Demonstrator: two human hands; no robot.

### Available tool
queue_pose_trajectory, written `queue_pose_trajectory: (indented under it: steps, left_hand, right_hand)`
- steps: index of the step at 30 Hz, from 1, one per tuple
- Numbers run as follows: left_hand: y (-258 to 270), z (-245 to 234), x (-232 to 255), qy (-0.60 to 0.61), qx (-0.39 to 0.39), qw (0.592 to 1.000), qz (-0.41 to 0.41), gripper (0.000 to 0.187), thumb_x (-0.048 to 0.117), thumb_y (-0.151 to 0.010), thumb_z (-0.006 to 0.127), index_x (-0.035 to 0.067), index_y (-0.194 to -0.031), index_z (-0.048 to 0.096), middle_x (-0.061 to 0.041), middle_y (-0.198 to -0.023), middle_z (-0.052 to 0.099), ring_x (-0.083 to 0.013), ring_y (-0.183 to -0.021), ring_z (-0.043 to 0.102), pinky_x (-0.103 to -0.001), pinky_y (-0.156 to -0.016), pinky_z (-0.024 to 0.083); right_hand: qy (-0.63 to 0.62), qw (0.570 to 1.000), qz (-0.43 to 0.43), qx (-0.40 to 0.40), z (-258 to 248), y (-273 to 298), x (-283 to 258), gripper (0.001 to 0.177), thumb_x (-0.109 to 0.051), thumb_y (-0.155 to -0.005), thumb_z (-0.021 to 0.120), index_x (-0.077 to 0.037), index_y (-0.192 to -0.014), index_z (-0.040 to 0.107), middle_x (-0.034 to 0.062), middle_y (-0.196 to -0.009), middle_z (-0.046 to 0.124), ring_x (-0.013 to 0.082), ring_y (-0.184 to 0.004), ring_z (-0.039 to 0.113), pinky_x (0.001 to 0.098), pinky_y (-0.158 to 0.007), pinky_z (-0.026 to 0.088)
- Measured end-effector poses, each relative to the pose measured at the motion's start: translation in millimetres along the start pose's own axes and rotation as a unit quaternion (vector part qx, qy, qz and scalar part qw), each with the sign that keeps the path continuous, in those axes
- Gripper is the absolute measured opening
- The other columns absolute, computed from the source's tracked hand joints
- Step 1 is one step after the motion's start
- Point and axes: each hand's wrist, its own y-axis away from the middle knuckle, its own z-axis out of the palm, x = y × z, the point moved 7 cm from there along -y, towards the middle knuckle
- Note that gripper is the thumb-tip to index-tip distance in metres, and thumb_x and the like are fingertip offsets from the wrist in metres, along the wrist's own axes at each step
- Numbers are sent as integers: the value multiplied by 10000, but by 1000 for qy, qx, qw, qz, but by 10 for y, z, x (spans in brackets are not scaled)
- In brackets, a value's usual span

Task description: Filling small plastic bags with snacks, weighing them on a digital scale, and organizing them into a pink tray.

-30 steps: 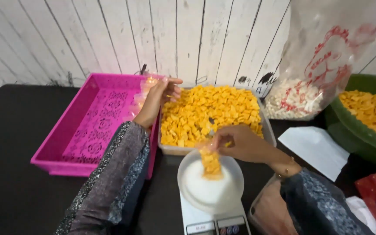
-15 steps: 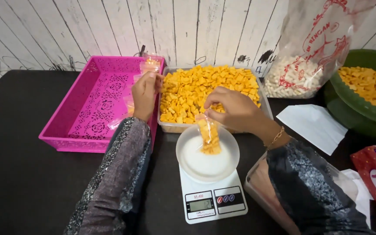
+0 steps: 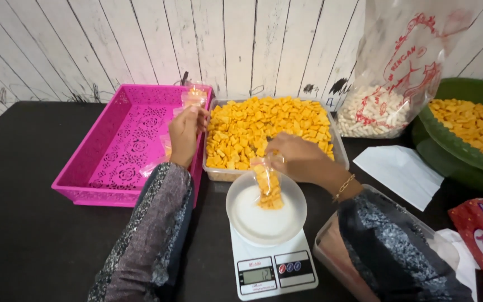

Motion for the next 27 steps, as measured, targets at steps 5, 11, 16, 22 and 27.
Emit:
queue_pose_trajectory:
  steps: [5, 11, 16, 22, 27]
  left_hand:
    - [44, 46, -54, -19, -47, 998, -35, 319, 276, -1049, 492, 116, -938, 744, -34, -698, 674, -119, -606, 647, -224, -571, 494]
    - [300, 715, 562, 69, -288, 950, -97, 418, 341, -992, 536, 11, -1197, 690, -227, -1154, 668, -326, -1088, 613, -435, -973, 473]
    - [321, 1106, 919, 80, -397, 906, -125, 215, 217, -938, 680, 53, -1072, 640, 35, -853, 517, -110, -799, 527, -235, -742, 452]
    - [-54, 1108, 418, -180, -382, 893, -159, 520, 448, -915, 520, 159, -1346, 558, -257, -1256, 621, -440, -1282, 536, -509, -1065, 405]
    - [-107, 1091, 220, -480, -363, 791, 107, 475, 560, -798, 482, 196, -1095, 411, -130, -723, 694, -362, -769, 728, -395, -775, 450]
  right_hand:
    - [-48, 997, -59, -17, 13, 4, -34, 127, -339, -898, 618, -234, -934, 680, 1, -1167, 637, 306, -1183, 619, 465, -976, 501]
    - [-158, 978, -107, 83, -371, -78, -58, 172, -370, -852, 664, -200, -882, 668, -11, -1111, 665, 244, -1067, 664, 384, -885, 542]
    - [-199, 956, -79, 200, -541, -341, 89, 80, -271, -855, 707, -205, -891, 677, -35, -1136, 659, 231, -1100, 661, 346, -860, 566]
    - [-252, 927, 0, 278, -477, -522, 564, 63, -249, -858, 733, -207, -899, 711, -52, -995, 688, 130, -1040, 681, 284, -810, 589]
    - [-247, 931, 30, 268, -579, -358, 547, 61, -210, -876, 722, -152, -890, 729, 10, -1010, 731, 200, -1061, 704, 308, -841, 592]
